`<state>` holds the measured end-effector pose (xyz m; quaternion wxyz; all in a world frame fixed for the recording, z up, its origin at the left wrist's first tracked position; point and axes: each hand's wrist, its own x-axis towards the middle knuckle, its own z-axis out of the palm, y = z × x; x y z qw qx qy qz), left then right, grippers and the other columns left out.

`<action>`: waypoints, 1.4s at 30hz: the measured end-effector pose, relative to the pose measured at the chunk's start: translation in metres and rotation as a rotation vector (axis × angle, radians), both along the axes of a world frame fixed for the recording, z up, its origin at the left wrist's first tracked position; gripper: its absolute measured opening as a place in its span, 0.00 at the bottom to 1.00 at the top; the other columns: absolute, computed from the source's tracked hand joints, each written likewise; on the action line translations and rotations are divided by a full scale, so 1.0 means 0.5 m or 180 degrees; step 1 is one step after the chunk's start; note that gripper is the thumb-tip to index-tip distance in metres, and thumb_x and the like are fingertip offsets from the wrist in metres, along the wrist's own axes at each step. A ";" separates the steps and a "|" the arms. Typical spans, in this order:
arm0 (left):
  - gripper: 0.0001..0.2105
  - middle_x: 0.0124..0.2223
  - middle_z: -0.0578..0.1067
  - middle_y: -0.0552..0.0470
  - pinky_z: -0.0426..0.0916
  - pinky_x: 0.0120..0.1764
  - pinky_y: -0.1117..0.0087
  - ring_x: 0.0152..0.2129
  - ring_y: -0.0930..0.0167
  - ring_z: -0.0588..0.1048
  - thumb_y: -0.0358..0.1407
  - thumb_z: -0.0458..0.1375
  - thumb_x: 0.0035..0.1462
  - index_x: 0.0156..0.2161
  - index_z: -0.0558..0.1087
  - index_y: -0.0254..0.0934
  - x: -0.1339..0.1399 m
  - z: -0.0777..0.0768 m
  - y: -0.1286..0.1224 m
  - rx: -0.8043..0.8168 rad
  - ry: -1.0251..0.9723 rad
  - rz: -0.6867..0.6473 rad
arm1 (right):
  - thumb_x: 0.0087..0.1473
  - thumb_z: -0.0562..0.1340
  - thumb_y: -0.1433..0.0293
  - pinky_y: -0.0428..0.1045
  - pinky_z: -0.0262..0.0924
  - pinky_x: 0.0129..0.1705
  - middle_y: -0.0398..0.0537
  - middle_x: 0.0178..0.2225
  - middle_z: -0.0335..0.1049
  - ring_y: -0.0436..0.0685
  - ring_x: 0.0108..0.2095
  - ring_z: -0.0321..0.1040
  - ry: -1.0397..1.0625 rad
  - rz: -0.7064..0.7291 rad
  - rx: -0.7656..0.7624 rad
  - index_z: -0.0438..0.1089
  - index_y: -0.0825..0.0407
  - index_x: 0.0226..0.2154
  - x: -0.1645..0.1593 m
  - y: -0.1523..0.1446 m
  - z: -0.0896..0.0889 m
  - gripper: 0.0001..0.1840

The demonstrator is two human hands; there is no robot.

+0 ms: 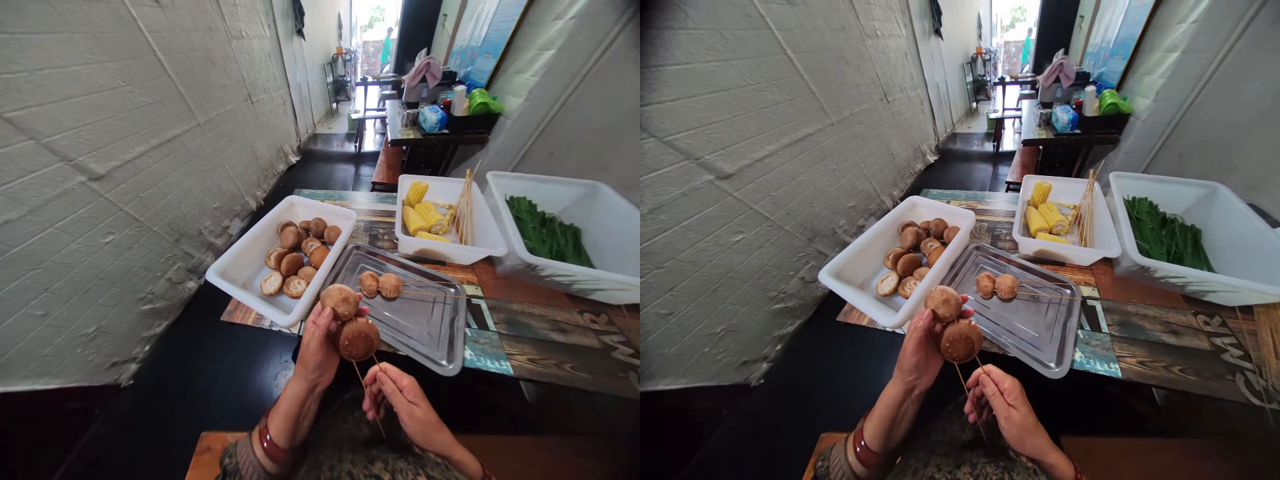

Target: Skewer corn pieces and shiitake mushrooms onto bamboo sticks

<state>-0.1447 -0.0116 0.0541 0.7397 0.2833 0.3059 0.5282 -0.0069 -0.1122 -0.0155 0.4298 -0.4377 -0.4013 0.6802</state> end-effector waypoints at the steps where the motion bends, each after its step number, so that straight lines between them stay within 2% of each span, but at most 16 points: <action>1: 0.21 0.46 0.80 0.40 0.75 0.39 0.60 0.38 0.59 0.80 0.46 0.65 0.52 0.47 0.73 0.35 0.000 0.004 0.001 0.0084 -0.0017 -0.0048 | 0.65 0.51 0.50 0.46 0.62 0.28 0.47 0.27 0.74 0.51 0.25 0.71 -0.0108 -0.0034 0.0096 0.66 0.53 0.36 0.003 -0.001 0.002 0.23; 4: 0.23 0.41 0.81 0.43 0.76 0.37 0.60 0.35 0.59 0.81 0.48 0.68 0.48 0.45 0.72 0.37 -0.001 0.020 0.007 0.0280 -0.0101 -0.0229 | 0.65 0.51 0.51 0.47 0.63 0.31 0.47 0.28 0.74 0.52 0.28 0.72 -0.0428 -0.0110 0.0380 0.69 0.53 0.37 0.010 -0.001 0.009 0.23; 9: 0.21 0.44 0.81 0.43 0.75 0.38 0.62 0.34 0.61 0.81 0.46 0.67 0.51 0.46 0.70 0.39 0.000 0.042 0.021 0.0314 -0.0097 -0.0296 | 0.66 0.51 0.52 0.49 0.65 0.34 0.51 0.32 0.77 0.55 0.32 0.75 -0.0555 -0.0195 0.0430 0.71 0.53 0.41 0.012 -0.002 0.012 0.23; 13: 0.19 0.44 0.80 0.43 0.75 0.38 0.65 0.35 0.63 0.80 0.46 0.66 0.53 0.43 0.71 0.36 0.012 0.041 0.024 0.0273 0.0049 -0.0199 | 0.65 0.52 0.50 0.51 0.67 0.37 0.55 0.37 0.79 0.57 0.37 0.76 -0.0403 -0.0363 0.0219 0.71 0.53 0.41 0.005 -0.002 0.011 0.25; 19: 0.18 0.44 0.80 0.43 0.74 0.38 0.63 0.35 0.63 0.80 0.46 0.65 0.53 0.43 0.72 0.36 0.020 0.036 0.021 0.0281 0.0166 -0.0067 | 0.62 0.54 0.46 0.54 0.69 0.40 0.57 0.39 0.80 0.61 0.40 0.77 -0.0243 -0.0498 -0.0011 0.72 0.53 0.39 -0.001 -0.001 0.014 0.27; 25: 0.19 0.44 0.80 0.42 0.74 0.38 0.63 0.35 0.62 0.80 0.47 0.67 0.51 0.42 0.72 0.36 0.020 0.046 0.019 0.0248 0.0207 -0.0034 | 0.60 0.54 0.45 0.56 0.70 0.41 0.58 0.38 0.80 0.63 0.40 0.77 -0.0309 -0.0451 0.0025 0.72 0.53 0.38 0.000 0.001 0.023 0.29; 31: 0.17 0.44 0.80 0.43 0.74 0.37 0.64 0.36 0.62 0.80 0.46 0.65 0.53 0.43 0.71 0.37 0.016 0.050 0.017 0.0295 0.0194 -0.0077 | 0.62 0.53 0.46 0.57 0.70 0.42 0.59 0.40 0.79 0.63 0.41 0.77 -0.0248 -0.0369 0.0052 0.72 0.54 0.38 -0.001 0.003 0.028 0.28; 34: 0.16 0.44 0.80 0.44 0.75 0.37 0.63 0.36 0.62 0.80 0.45 0.65 0.54 0.43 0.71 0.37 0.013 0.049 0.017 0.0310 0.0206 -0.0071 | 0.62 0.53 0.47 0.55 0.70 0.40 0.58 0.40 0.79 0.61 0.39 0.77 -0.0234 -0.0330 0.0058 0.71 0.54 0.39 0.001 0.002 0.028 0.28; 37: 0.18 0.45 0.80 0.43 0.75 0.38 0.63 0.35 0.62 0.81 0.44 0.66 0.52 0.44 0.70 0.37 0.010 0.049 0.015 0.0306 0.0178 -0.0088 | 0.62 0.53 0.46 0.51 0.68 0.33 0.55 0.35 0.78 0.56 0.31 0.75 -0.0388 -0.0311 0.0153 0.71 0.54 0.41 0.006 -0.001 0.026 0.29; 40: 0.23 0.45 0.80 0.44 0.75 0.38 0.61 0.35 0.60 0.81 0.42 0.67 0.51 0.50 0.67 0.40 0.004 0.053 0.012 0.0269 0.0091 -0.0070 | 0.60 0.56 0.46 0.48 0.63 0.28 0.48 0.29 0.74 0.52 0.23 0.69 -0.0773 -0.0592 0.0308 0.71 0.54 0.44 0.016 -0.006 0.024 0.28; 42: 0.26 0.44 0.80 0.45 0.75 0.39 0.59 0.35 0.59 0.81 0.40 0.67 0.51 0.53 0.65 0.42 0.001 0.056 0.010 0.0239 0.0075 -0.0082 | 0.59 0.57 0.47 0.48 0.61 0.26 0.45 0.26 0.71 0.51 0.22 0.65 -0.1052 -0.0822 0.0391 0.73 0.53 0.41 0.022 -0.009 0.022 0.26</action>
